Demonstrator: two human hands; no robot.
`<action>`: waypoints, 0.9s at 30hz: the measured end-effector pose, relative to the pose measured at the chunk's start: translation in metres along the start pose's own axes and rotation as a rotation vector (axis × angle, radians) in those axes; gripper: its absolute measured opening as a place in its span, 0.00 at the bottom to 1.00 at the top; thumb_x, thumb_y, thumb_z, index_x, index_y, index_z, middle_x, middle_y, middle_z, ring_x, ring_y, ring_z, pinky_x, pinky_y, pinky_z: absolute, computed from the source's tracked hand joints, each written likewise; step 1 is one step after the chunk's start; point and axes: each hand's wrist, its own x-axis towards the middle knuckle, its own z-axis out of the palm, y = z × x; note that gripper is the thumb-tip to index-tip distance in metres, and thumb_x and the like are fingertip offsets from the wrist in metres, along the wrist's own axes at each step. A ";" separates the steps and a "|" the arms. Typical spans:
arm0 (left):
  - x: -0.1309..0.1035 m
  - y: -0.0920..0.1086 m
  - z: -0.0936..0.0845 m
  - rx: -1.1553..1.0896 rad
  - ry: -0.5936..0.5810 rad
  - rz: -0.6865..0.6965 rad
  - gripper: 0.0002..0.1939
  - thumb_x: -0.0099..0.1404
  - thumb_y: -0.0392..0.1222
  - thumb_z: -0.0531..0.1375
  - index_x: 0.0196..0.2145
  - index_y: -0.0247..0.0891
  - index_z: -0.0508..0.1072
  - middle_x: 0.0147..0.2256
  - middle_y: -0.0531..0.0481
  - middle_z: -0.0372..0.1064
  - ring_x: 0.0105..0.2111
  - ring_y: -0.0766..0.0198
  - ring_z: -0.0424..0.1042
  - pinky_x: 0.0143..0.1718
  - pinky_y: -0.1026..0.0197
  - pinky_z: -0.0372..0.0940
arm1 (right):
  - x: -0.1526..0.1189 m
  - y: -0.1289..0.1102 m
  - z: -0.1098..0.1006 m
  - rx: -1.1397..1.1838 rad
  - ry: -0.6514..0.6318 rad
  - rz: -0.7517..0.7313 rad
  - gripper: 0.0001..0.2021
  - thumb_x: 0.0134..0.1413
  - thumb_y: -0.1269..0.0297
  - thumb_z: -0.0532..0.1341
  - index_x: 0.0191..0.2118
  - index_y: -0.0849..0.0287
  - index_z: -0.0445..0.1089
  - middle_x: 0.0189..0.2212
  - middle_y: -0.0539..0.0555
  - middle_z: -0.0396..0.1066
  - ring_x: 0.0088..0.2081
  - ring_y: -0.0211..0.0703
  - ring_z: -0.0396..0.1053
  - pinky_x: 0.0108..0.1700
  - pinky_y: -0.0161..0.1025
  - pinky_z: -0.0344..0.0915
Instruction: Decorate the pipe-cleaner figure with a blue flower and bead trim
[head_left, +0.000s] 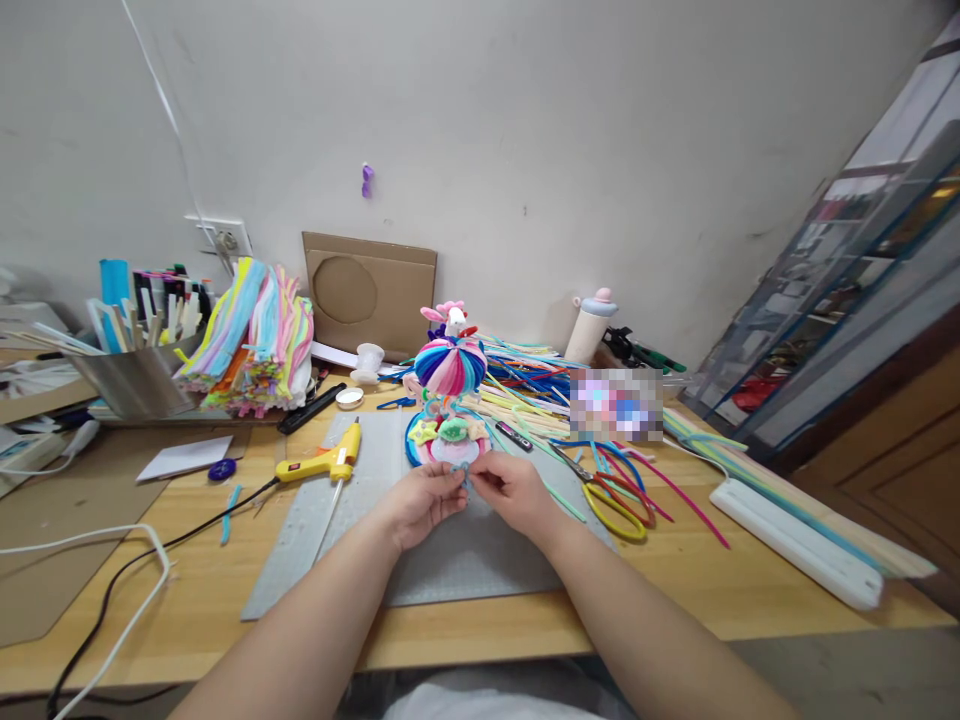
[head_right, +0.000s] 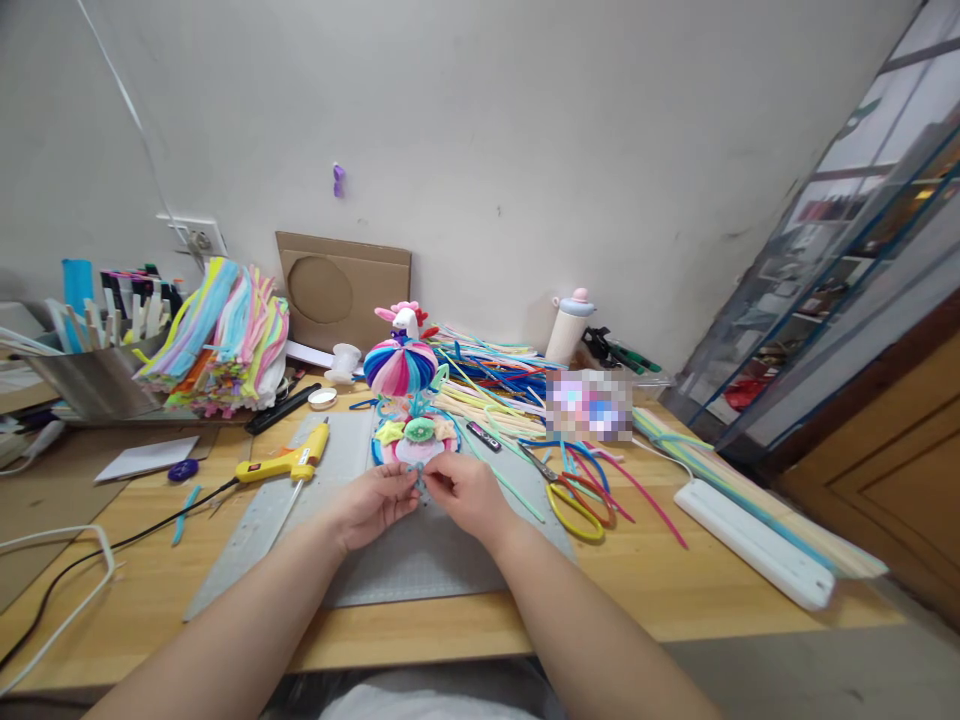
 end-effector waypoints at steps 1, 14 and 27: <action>0.001 -0.001 0.000 0.003 0.004 0.011 0.06 0.52 0.32 0.67 0.28 0.32 0.73 0.23 0.52 0.70 0.21 0.73 0.69 0.27 0.70 0.66 | -0.001 -0.001 0.000 -0.004 -0.002 -0.012 0.06 0.55 0.68 0.56 0.32 0.58 0.70 0.25 0.50 0.68 0.26 0.36 0.63 0.29 0.33 0.58; 0.010 -0.006 0.006 0.148 0.075 0.376 0.16 0.41 0.43 0.72 0.22 0.34 0.69 0.19 0.55 0.68 0.20 0.72 0.66 0.26 0.67 0.62 | 0.002 -0.010 0.019 0.431 0.143 0.312 0.06 0.49 0.64 0.59 0.26 0.59 0.62 0.18 0.45 0.60 0.19 0.32 0.55 0.21 0.31 0.51; 0.012 -0.006 0.006 0.294 0.079 0.408 0.13 0.41 0.38 0.71 0.21 0.34 0.70 0.19 0.56 0.68 0.21 0.70 0.66 0.27 0.66 0.61 | 0.008 -0.005 0.017 1.048 -0.042 0.721 0.13 0.39 0.61 0.63 0.21 0.58 0.56 0.11 0.37 0.43 0.12 0.25 0.38 0.14 0.29 0.34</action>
